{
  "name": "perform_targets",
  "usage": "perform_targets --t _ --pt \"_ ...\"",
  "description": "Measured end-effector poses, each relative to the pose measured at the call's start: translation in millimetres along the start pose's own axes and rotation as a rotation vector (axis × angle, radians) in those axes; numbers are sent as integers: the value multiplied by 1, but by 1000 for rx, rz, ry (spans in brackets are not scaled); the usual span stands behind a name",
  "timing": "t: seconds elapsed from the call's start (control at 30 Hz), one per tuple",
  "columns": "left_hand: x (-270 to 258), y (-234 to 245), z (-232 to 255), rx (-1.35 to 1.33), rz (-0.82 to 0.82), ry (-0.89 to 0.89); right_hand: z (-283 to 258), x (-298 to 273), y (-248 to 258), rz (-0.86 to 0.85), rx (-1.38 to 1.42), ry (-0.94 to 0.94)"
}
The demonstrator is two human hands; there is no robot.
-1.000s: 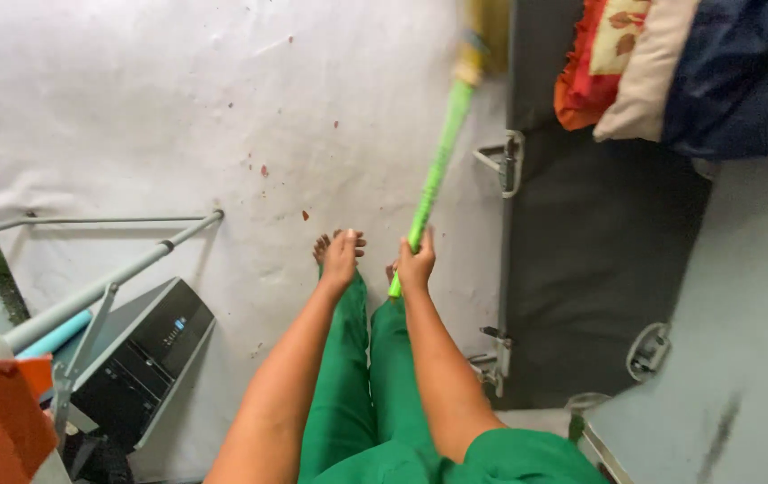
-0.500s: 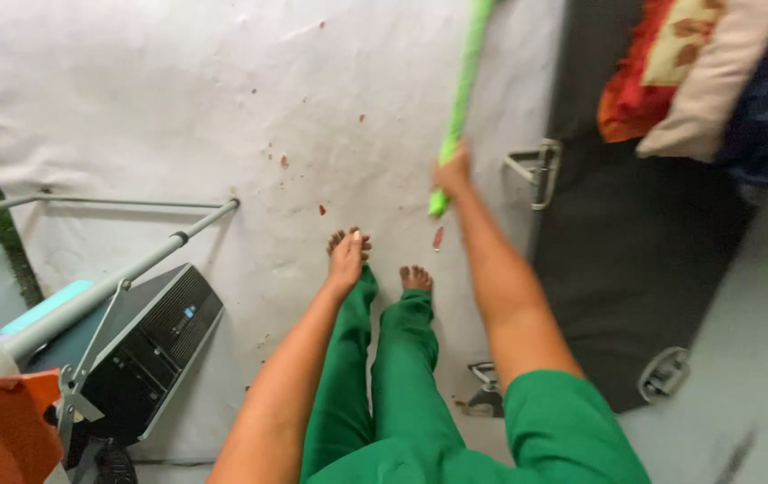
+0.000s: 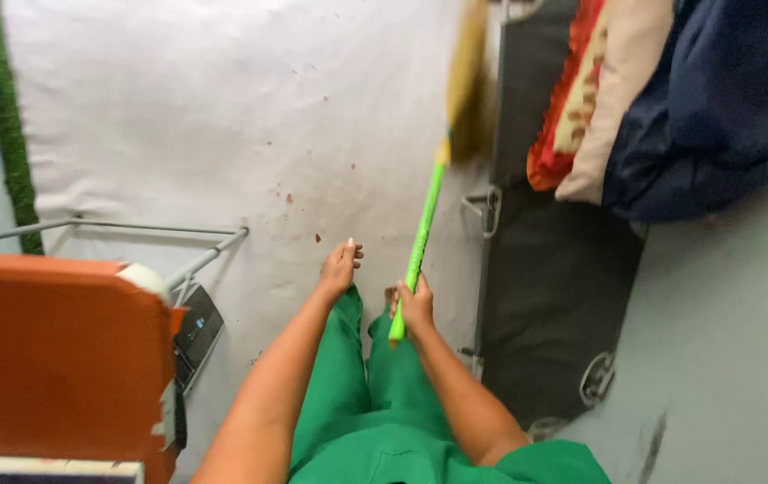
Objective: The person sweeps the floor with a broom and then mops the floor with a mop, using a spray bottle.
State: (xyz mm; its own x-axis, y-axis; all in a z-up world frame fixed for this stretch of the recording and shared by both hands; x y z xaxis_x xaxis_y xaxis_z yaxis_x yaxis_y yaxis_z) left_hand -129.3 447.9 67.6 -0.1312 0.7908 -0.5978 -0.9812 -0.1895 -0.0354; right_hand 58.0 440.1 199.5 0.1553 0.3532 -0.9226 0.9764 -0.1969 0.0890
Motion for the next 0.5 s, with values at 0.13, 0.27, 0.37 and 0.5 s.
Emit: perform_targets --t 0.13,0.27,0.37,0.5 --pt "-11 28 35 -41 69 -31 -35 96 -34 -128 59 -109" --pt "-5 46 39 -133 135 21 -138 153 -137 -798 69 117" --pt "4 50 31 -146 194 52 -215 197 -197 -964 464 -262" --pt "23 45 40 -163 281 -29 -272 215 -210 -956 578 -464"
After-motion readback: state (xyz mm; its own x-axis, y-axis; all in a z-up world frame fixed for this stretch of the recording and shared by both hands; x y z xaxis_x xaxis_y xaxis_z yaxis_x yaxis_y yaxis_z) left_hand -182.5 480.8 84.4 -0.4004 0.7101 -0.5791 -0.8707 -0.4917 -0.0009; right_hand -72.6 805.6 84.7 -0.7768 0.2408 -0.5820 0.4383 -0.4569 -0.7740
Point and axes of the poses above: each hand's wrist, its own x-axis towards the middle knuckle, its own y-axis out of the back of the hand, z = x × y, the point moved 5 cm from there along x, towards the middle knuckle, and after that the axes turned 10 degrees about -y, right-handed, at the moved point
